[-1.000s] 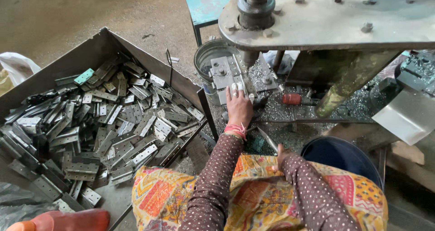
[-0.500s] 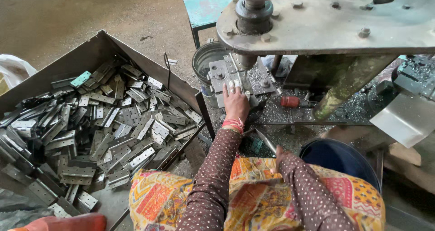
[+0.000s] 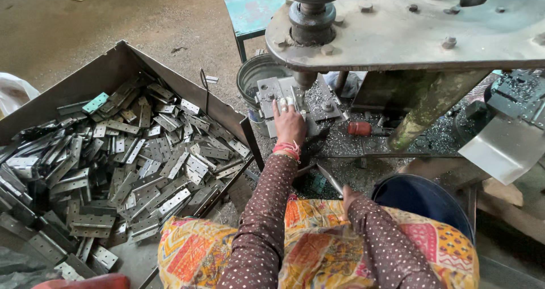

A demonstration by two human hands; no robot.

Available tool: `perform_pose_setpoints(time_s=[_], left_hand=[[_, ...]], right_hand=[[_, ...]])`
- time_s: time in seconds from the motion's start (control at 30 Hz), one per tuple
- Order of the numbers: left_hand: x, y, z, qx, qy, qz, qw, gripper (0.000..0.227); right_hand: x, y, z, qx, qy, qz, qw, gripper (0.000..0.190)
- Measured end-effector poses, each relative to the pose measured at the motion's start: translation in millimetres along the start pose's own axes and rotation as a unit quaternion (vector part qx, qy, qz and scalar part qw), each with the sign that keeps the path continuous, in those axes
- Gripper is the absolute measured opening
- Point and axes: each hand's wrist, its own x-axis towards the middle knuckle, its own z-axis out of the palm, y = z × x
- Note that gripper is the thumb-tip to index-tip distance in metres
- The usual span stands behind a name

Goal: The person sits on the floor and repeatedly places small metal brackets into a punch press, activates the press with a lever, and removes the processed pieces. The person handles the brackets one at a time and returns them to a nearby bin.

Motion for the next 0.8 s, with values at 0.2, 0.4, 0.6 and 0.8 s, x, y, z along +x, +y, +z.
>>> perform_pose_setpoints(time_s=[0.2,0.4,0.6,0.8], left_hand=[[-28.7,4.1,-2.6,-0.034,-0.048,0.005,0.998,0.028],[-11.3,-4.7,-11.7,-0.035,-0.060,0.012,0.998,0.027],[5.6,-10.5,-9.5,-0.033,-0.026,0.023,0.999,0.028],[-1.2,-10.6,-6.8,-0.048,-0.005,0.016,0.999,0.027]], right_hand=[[0.5,6.8,8.9,0.014,-0.025,-0.007,1.000,0.090],[-28.6,-1.3,-23.0,-0.055,0.137,-0.004,0.989,0.076],[27.0,3.8,21.4,0.055,-0.042,0.033,0.997,0.109],[25.6,19.2,33.2,-0.038,0.087,-0.024,0.995,0.076]])
